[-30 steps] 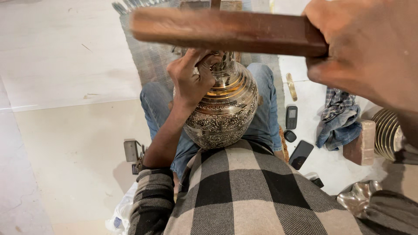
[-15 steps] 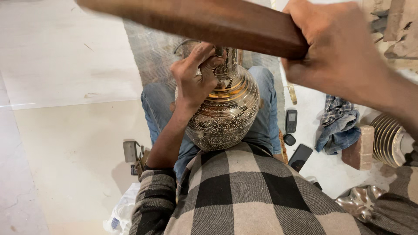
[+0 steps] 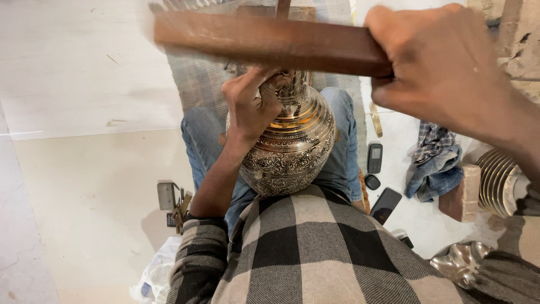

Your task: The person sits on the floor with a large engraved brass vase on their lap and decorates its neck by hand. They hold a small chisel against the metal and strike it with a wooden mallet, repositioning the chisel repeatedly to work the pattern around the vase's upper section.

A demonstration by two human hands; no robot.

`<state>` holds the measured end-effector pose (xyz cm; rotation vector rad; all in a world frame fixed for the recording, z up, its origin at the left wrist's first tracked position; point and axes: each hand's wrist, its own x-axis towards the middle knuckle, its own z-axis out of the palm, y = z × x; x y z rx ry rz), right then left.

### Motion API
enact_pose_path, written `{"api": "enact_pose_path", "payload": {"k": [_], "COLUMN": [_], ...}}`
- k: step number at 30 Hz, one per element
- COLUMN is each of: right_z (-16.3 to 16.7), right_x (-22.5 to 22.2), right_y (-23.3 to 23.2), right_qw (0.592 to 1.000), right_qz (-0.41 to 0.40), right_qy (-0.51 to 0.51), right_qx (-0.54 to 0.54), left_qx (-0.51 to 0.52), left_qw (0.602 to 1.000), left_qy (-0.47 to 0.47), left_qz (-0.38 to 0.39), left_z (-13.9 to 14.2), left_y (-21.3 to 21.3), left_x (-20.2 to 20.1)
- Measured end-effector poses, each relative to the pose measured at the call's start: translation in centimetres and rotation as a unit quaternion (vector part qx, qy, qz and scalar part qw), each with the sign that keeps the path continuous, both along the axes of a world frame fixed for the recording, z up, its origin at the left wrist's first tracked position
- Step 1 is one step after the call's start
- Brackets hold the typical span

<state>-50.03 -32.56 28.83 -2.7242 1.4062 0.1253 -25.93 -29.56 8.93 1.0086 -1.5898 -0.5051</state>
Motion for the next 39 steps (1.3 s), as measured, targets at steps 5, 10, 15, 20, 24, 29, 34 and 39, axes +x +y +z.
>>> {"api": "enact_pose_path", "payload": {"k": [5, 10, 15, 20, 24, 29, 34, 39], "right_z": [0.1, 0.5, 0.8, 0.4, 0.3, 0.6, 0.8, 0.6], "right_x": [-0.1, 0.6, 0.8, 0.7, 0.5, 0.3, 0.3, 0.1], "right_y": [0.0, 0.0, 0.2, 0.0, -0.2, -0.2, 0.3, 0.6], "right_qw": [0.995, 0.985, 0.999, 0.996, 0.999, 0.999, 0.96, 0.993], "right_qz": [0.04, 0.076, 0.021, 0.036, -0.002, 0.029, -0.031, 0.047], "right_qy": [-0.094, -0.154, -0.029, -0.073, -0.047, -0.008, -0.236, -0.095], "right_qx": [-0.014, -0.031, -0.011, -0.031, 0.018, -0.029, 0.145, -0.061], "left_qx": [-0.012, 0.002, -0.009, 0.007, -0.001, 0.019, -0.007, -0.001], "left_qw": [1.0, 1.0, 1.0, 0.999, 0.999, 0.999, 1.0, 1.0], "left_qy": [-0.004, 0.004, -0.004, -0.028, -0.005, 0.001, -0.003, -0.012], "left_qz": [-0.013, -0.029, -0.021, -0.02, -0.032, -0.034, -0.021, -0.022], "left_z": [-0.2, -1.1, -1.7, -1.6, -1.2, -0.6, -0.2, -0.7], "left_y": [0.0, -0.1, -0.4, -0.2, -0.1, -0.1, 0.4, 0.4], "left_x": [0.0, 0.0, -0.1, 0.2, 0.1, 0.1, 0.5, 0.2]}}
